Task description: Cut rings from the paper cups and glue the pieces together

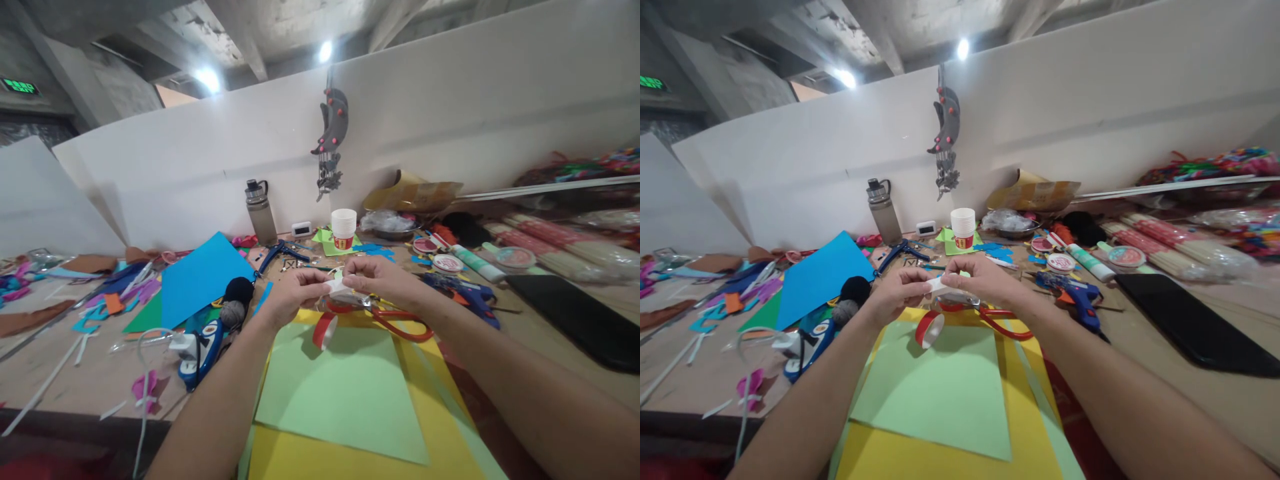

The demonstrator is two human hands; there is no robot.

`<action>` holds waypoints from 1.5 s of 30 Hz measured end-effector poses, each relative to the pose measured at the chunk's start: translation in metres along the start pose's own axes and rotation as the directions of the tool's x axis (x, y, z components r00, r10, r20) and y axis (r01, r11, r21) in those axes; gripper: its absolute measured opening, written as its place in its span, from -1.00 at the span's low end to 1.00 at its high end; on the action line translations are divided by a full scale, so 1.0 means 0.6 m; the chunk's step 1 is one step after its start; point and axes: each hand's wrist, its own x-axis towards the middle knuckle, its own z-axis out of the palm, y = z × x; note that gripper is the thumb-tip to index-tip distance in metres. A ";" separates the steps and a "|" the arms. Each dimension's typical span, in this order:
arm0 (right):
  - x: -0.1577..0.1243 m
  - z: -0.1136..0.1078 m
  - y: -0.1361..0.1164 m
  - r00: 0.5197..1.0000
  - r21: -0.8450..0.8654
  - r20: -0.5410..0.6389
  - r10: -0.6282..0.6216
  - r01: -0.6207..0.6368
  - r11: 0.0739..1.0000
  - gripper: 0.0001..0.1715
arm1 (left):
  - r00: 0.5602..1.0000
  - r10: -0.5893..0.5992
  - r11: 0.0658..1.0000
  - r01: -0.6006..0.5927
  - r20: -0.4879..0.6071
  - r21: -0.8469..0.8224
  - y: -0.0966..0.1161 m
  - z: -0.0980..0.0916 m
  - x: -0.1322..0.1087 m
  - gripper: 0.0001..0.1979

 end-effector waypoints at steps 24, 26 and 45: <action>-0.006 0.004 -0.018 0.994 -0.270 0.002 -0.108 0.104 0.957 -0.74 | 0.999 0.032 0.993 -0.032 0.006 0.109 -0.007 0.001 0.000 -0.67; -0.008 0.004 -0.020 0.989 -0.330 0.014 -0.145 0.141 0.933 -0.74 | 0.999 0.038 0.988 -0.039 0.011 0.151 -0.007 0.001 -0.001 -0.67; -0.004 0.052 0.015 0.866 -0.253 -0.468 -0.176 0.060 0.966 -0.76 | 0.921 0.182 0.973 -0.219 -0.344 -0.070 -0.008 0.009 0.007 -0.71</action>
